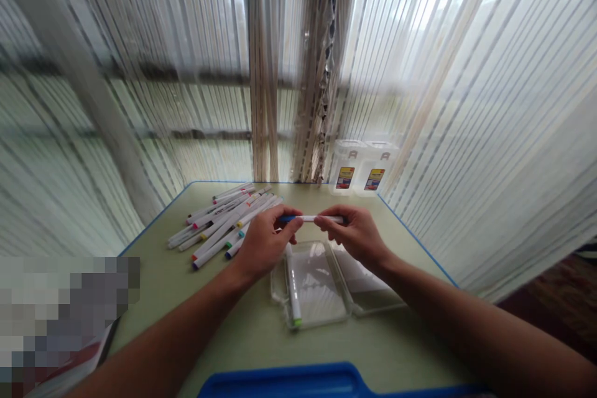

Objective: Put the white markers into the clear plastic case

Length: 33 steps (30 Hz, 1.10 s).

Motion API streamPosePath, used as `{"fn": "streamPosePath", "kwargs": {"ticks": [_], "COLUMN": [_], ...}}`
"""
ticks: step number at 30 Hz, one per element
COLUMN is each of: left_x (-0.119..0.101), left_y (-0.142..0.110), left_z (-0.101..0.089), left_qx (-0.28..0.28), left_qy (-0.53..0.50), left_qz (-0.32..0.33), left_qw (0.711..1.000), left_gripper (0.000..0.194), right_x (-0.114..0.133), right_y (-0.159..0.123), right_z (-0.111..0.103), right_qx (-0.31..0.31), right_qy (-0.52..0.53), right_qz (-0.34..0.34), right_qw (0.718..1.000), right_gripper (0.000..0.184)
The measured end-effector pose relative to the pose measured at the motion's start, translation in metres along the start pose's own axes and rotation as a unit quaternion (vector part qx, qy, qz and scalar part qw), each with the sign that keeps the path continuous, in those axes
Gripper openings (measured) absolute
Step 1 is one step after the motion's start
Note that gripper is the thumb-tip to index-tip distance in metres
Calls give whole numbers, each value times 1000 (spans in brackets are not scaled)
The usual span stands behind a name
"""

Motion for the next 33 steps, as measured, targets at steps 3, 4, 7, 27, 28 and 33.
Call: {"fn": "streamPosePath", "kwargs": {"ticks": [3, 4, 7, 27, 28, 33], "left_x": [7, 10, 20, 18, 17, 12], "left_y": [3, 4, 5, 0, -1, -3], "left_z": [-2, -2, -2, 2, 5, 11], "left_qx": [-12, -16, -27, -18, -7, 34], "left_qy": [-28, -47, -114, -312, -318, -349], "left_qz": [-26, -41, -91, -183, -184, -173], "left_qw": [999, 998, 989, 932, 930, 920], "left_gripper": [26, 27, 28, 25, 26, 28], "right_x": [-5, -6, -11, -24, -25, -27], "right_y": [0, 0, -1, 4, 4, 4], "right_z": [3, 4, 7, -3, -4, -6], "right_qx": [3, 4, 14, -41, -48, -64], "right_qy": [61, 84, 152, 262, 264, 271], "right_qz": [39, 53, 94, 153, 155, 166], "right_qw": [997, 995, 984, 952, 951, 946], "right_gripper": [33, 33, 30, 17, 16, 14]}}
Point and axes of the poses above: each hand's wrist, its own y-axis towards the middle knuckle, its own z-axis out of the palm, x = y × z, the point moved 10 cm from there along y, towards the middle knuckle, and after that the axes turned 13 degrees about -x, right-handed, at the moved point
